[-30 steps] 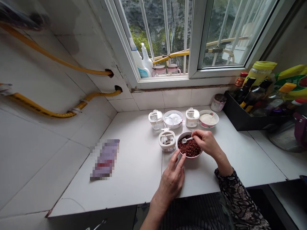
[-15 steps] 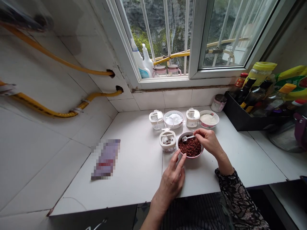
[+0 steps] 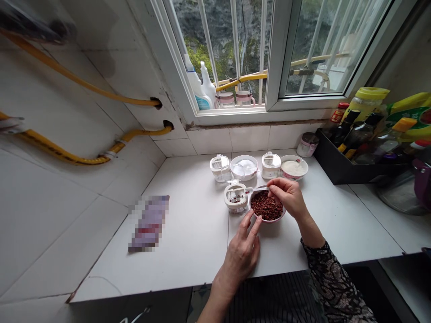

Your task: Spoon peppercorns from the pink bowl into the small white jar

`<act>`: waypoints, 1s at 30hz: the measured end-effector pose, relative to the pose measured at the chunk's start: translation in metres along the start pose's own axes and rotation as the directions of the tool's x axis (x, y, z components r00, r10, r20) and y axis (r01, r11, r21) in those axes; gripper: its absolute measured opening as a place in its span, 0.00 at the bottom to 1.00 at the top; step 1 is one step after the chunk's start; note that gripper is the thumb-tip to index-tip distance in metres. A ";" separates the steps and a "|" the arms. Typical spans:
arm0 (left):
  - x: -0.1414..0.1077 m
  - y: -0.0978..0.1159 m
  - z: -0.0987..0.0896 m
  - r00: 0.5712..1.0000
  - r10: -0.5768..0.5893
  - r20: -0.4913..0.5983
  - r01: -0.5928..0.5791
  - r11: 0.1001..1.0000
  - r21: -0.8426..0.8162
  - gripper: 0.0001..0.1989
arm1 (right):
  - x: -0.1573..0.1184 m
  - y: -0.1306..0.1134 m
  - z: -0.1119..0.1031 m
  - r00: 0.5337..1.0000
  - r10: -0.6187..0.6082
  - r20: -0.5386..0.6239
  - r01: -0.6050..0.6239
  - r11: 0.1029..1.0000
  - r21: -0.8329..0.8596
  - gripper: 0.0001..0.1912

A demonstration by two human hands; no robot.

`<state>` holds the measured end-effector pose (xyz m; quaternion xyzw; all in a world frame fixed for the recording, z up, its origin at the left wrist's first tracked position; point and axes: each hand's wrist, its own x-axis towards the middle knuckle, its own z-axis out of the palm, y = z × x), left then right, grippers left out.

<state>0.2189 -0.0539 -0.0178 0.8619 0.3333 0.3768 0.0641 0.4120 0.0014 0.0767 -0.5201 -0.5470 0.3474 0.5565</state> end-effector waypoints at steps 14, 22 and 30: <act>0.000 0.000 -0.001 1.000 0.000 0.002 0.000 1.000 0.008 0.37 | -0.007 0.000 -0.006 0.917 -0.394 0.057 0.385 0.841 -0.381 0.10; 0.001 0.001 -0.002 1.000 0.004 -0.007 -0.004 1.000 -0.003 0.36 | -0.004 0.007 -0.018 0.982 -0.140 0.126 0.184 0.856 -0.483 0.11; 0.001 0.001 -0.002 1.000 -0.002 0.003 0.002 1.000 -0.004 0.36 | 0.000 0.011 -0.017 1.000 0.000 0.030 0.011 0.933 -0.359 0.09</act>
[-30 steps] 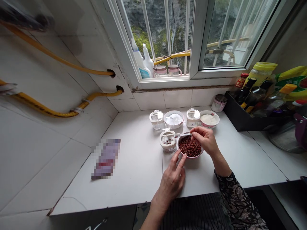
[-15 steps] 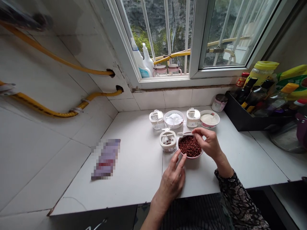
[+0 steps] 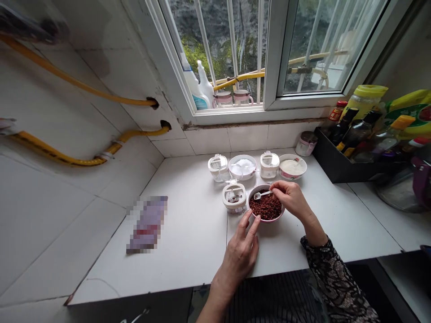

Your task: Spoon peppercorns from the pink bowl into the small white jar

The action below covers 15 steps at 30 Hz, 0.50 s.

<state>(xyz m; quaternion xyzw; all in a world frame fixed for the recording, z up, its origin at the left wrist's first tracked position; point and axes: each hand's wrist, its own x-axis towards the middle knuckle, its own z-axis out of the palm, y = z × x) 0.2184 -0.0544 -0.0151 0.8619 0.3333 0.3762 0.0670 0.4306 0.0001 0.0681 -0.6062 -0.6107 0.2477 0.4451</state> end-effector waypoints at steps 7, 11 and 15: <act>0.000 -0.001 0.001 1.000 0.009 -0.002 -0.009 1.000 0.009 0.37 | 0.003 0.000 -0.007 0.997 0.073 -0.008 -0.070 0.980 0.185 0.08; 0.000 -0.001 0.002 1.000 0.006 -0.009 -0.006 1.000 0.008 0.36 | 0.003 -0.003 -0.008 0.993 0.115 0.033 -0.120 0.954 0.274 0.08; 0.000 -0.001 0.003 1.000 0.004 -0.008 -0.004 1.000 0.008 0.37 | 0.004 -0.009 -0.002 0.991 0.117 0.057 -0.130 0.924 0.359 0.10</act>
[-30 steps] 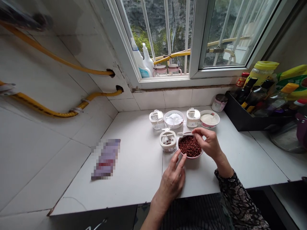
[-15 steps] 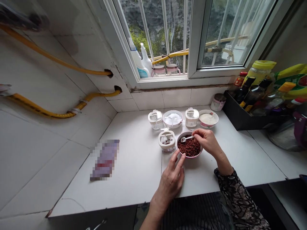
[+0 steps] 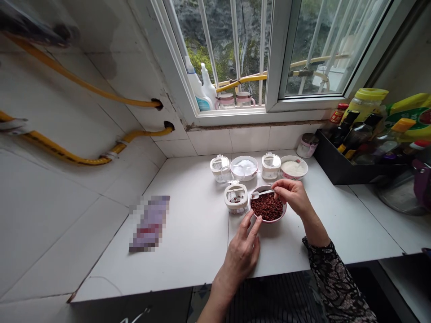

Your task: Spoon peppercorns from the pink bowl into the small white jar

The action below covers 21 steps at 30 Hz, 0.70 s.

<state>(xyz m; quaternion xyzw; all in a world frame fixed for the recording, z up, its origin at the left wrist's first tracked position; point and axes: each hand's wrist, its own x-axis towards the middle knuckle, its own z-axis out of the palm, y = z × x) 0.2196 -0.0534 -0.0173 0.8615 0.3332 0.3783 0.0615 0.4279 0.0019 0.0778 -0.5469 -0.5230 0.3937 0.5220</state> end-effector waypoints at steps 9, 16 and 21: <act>-0.002 -0.002 0.000 1.000 0.006 0.005 -0.006 1.000 -0.011 0.38 | -0.012 0.003 0.040 0.809 -0.567 0.153 0.576 0.715 -0.397 0.12; -0.001 0.000 -0.001 1.000 0.002 0.009 -0.002 1.000 -0.005 0.37 | -0.012 0.000 0.023 0.805 -0.584 0.102 0.570 0.715 -0.404 0.11; 0.000 0.001 -0.003 1.000 0.000 0.014 0.000 1.000 -0.002 0.36 | -0.008 0.000 -0.003 0.936 -0.349 0.043 0.332 0.838 -0.433 0.11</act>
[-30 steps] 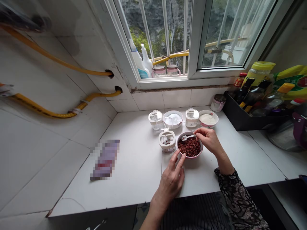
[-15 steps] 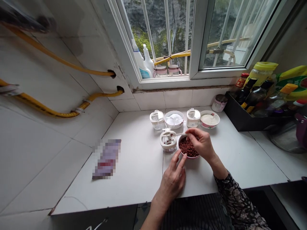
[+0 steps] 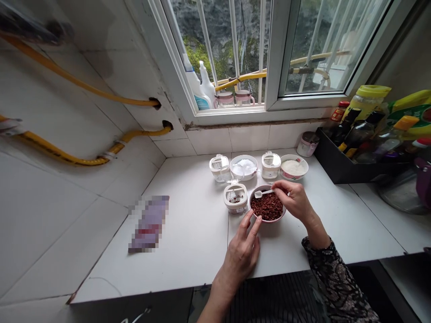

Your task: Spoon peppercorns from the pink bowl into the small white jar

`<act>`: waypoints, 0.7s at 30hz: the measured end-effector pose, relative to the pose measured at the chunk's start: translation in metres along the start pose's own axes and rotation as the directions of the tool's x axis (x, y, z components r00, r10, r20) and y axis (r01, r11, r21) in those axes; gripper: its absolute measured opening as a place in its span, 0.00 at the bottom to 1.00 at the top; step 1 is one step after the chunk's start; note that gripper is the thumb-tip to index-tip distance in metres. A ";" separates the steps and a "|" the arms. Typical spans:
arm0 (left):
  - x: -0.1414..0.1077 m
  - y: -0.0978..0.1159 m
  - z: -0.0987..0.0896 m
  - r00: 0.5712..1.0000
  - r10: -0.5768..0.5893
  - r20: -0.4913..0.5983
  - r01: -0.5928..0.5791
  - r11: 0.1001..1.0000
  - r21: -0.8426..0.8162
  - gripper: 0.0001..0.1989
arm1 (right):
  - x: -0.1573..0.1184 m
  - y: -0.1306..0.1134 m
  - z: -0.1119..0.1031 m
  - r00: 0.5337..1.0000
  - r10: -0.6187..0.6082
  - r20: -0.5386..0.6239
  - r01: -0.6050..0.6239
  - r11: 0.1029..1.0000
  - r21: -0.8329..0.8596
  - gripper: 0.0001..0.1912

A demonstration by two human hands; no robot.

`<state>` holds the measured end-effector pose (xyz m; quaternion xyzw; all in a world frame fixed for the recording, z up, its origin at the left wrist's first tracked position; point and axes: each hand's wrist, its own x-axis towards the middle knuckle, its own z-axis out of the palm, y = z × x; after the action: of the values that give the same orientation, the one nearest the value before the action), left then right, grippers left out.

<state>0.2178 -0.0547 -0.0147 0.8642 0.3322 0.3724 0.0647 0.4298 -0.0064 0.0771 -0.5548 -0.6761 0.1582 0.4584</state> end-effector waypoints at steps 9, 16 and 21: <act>0.000 0.000 0.001 1.000 0.003 -0.010 -0.003 1.000 -0.001 0.36 | 0.000 0.004 0.009 0.984 0.157 0.088 -0.161 0.986 0.039 0.10; 0.001 0.000 0.000 1.000 0.000 -0.005 0.000 1.000 -0.009 0.35 | 0.003 0.011 0.007 0.945 0.313 0.097 -0.326 0.928 0.178 0.10; 0.001 0.001 0.001 1.000 0.000 -0.010 0.000 1.000 -0.008 0.36 | 0.003 0.010 0.006 0.949 0.297 0.107 -0.311 0.938 0.155 0.09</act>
<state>0.2194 -0.0542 -0.0144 0.8621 0.3309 0.3779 0.0663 0.4311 0.0012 0.0676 -0.6044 -0.5845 0.3069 0.4459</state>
